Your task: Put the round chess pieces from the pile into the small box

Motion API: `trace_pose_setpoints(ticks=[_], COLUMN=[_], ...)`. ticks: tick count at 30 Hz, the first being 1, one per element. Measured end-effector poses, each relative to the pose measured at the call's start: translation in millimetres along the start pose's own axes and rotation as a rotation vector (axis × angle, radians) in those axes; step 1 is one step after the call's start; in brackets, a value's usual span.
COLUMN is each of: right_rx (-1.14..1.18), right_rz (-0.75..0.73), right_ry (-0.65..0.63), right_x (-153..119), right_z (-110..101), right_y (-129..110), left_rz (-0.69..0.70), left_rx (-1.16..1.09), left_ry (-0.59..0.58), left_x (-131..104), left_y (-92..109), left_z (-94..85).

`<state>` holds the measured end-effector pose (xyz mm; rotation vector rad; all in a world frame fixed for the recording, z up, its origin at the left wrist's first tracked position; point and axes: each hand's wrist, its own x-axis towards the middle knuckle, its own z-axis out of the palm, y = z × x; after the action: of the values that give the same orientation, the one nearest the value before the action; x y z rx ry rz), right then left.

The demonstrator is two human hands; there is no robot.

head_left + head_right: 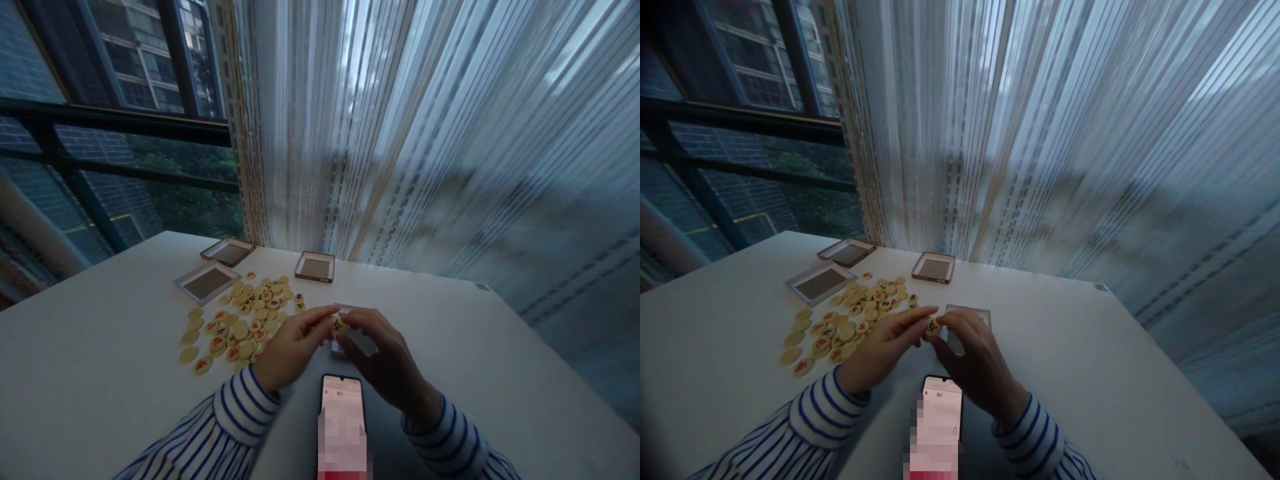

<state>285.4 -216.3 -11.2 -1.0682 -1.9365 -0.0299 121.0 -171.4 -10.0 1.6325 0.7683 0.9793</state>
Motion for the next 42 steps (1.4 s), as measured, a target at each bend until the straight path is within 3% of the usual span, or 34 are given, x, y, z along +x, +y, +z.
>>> trace_pose_setpoints(ticks=[4, 8, 13, 17, 23, 27, 29, 33, 38, 42], right_rx=[-0.031, -0.013, 0.002, -0.010, -0.042, 0.061, 0.117, 0.131, 0.113, 0.032], right_rz=[0.058, 0.082, 0.082, 0.087, 0.376, 0.630, 0.683, 0.678, 0.669, 0.536], right_ry=[0.022, 0.022, -0.029, -0.066, 0.068, 0.006, -0.029, -0.077, -0.135, -0.206], right_x=[-12.1, -25.2, -37.6, -40.6, -51.3, -58.9, -59.7, -59.6, -61.1, -60.4], right_z=[-14.3, -18.5, -12.5, -14.5, -28.5, -26.9, -23.5, -18.2, -17.1, -20.3], right_y=[8.9, 19.7, 26.9, 30.9, 61.7, 75.8, 74.9, 67.0, 62.1, 60.6], left_rz=[-0.020, -0.028, -0.040, 0.000, 0.060, 0.070, 0.033, -0.055, -0.161, -0.156], left_rx=[-0.165, -0.165, -0.088, 0.099, 0.527, 0.601, 0.596, 0.526, 0.467, 0.565], left_ry=[-0.078, -0.103, -0.089, -0.088, 0.025, 0.010, -0.001, -0.045, 0.009, 0.015], left_x=[11.5, 15.1, 12.3, 11.4, 9.8, 8.7, 8.3, 7.6, 7.6, 7.6], left_y=[-2.4, -10.0, -23.8, -28.3, -35.2, -47.3, -52.1, -53.2, -49.0, -53.2], left_z=[21.3, 33.4, 37.4, 33.7, 20.0, 16.6, 16.2, 15.2, 14.3, 13.7])
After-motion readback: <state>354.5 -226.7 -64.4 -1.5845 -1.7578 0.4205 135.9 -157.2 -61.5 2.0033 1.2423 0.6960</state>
